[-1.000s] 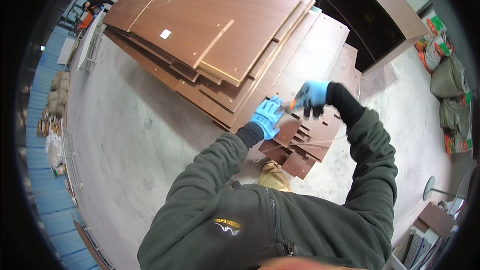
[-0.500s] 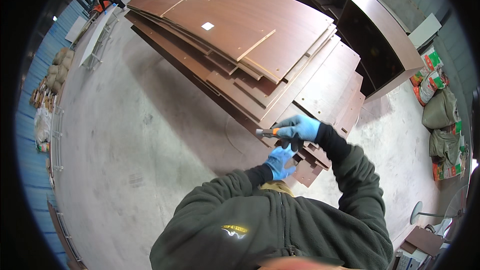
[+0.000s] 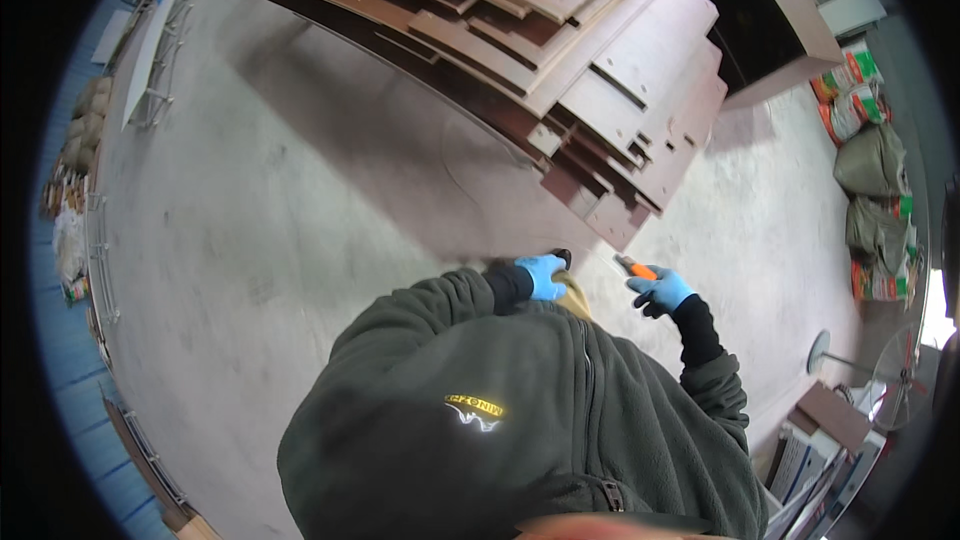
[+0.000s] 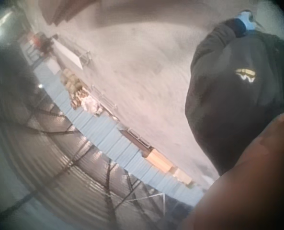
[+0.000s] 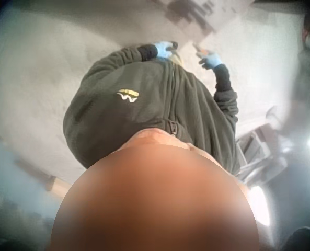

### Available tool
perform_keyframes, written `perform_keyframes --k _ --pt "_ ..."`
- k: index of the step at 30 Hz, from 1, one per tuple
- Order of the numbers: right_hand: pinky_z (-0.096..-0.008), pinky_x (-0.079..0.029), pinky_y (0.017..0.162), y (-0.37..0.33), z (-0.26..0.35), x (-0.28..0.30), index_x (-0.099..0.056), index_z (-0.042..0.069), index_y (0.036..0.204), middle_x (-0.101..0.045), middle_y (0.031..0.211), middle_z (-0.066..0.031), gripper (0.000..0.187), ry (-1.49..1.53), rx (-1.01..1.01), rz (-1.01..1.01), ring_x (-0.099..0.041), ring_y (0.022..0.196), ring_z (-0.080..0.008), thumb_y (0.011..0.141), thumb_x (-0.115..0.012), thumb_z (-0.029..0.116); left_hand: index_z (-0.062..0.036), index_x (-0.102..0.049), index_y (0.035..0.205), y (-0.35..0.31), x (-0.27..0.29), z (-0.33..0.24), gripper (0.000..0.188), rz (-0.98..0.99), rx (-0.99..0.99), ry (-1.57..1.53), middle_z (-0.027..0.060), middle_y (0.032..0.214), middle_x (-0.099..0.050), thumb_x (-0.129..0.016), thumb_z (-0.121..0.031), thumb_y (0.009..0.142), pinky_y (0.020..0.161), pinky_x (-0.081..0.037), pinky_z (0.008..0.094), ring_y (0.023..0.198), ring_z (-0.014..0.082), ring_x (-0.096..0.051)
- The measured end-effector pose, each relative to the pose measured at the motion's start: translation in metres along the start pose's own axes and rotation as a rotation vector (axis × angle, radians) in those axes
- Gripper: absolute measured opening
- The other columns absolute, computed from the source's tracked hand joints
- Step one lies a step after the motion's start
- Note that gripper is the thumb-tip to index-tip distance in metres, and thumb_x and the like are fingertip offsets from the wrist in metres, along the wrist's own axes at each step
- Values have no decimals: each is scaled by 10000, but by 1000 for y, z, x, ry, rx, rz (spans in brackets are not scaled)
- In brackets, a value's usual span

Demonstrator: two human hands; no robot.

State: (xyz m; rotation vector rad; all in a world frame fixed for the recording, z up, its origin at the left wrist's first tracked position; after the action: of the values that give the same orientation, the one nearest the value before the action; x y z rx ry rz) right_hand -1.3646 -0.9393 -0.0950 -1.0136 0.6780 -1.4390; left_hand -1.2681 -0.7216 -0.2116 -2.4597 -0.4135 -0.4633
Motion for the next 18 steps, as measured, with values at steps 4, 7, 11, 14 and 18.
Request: perform_keyframes --k 4,7,11,14,18 --pt "-332 -518 476 -14 -166 87 -645 7 1240 -708 764 -137 401 -52 -328 -187 -673 553 -204 895 -769 170 -51 -542 1458 -6 -35 -6 743 163 131 119 206 1458 -582 -665 -475 860 1112 -450 434 1337 358 -568" --pt "-371 -532 480 -45 -313 170 -664 -6 1139 -702 769 -154 296 -9 -464 -413 -708 596 -244 901 -756 143 -57 -551 1453 0 -53 -18 732 148 167 194 202 1414 -620 -632 -478 861 1105 -454 434 1313 357 -588" --pt "-525 -522 548 -166 -538 282 -695 27 948 -683 810 -220 453 56 -781 -636 -681 606 -382 972 -618 472 -69 -555 1454 25 -88 -37 713 237 256 305 187 1341 -672 -629 -466 867 1079 -473 434 1266 351 -623" --pt "-521 -536 930 -331 -661 364 -730 68 1198 -724 1263 -151 663 -568 -1006 -711 -670 1190 -401 923 -614 660 -77 -558 1454 54 -121 -68 711 267 280 364 176 1373 -657 -633 -477 871 1087 -470 428 1283 348 -612" --pt "-492 -482 1028 -600 -744 409 -692 129 1318 -656 1365 -178 506 -412 -1166 -973 -630 1233 -369 1023 -469 475 -85 -546 1474 97 -176 -136 698 267 247 329 169 1466 -591 -620 -476 900 1124 -447 427 1339 348 -569"
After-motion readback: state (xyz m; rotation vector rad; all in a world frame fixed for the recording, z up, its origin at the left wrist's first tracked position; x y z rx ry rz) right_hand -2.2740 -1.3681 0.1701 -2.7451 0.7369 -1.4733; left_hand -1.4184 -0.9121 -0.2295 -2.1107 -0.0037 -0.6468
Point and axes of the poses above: each hand's wrist, its own y-axis towards the middle knuckle, its own x-axis out of the back of the hand, z = x × y, the point moved 10 cm from there along y, towards the middle knuckle
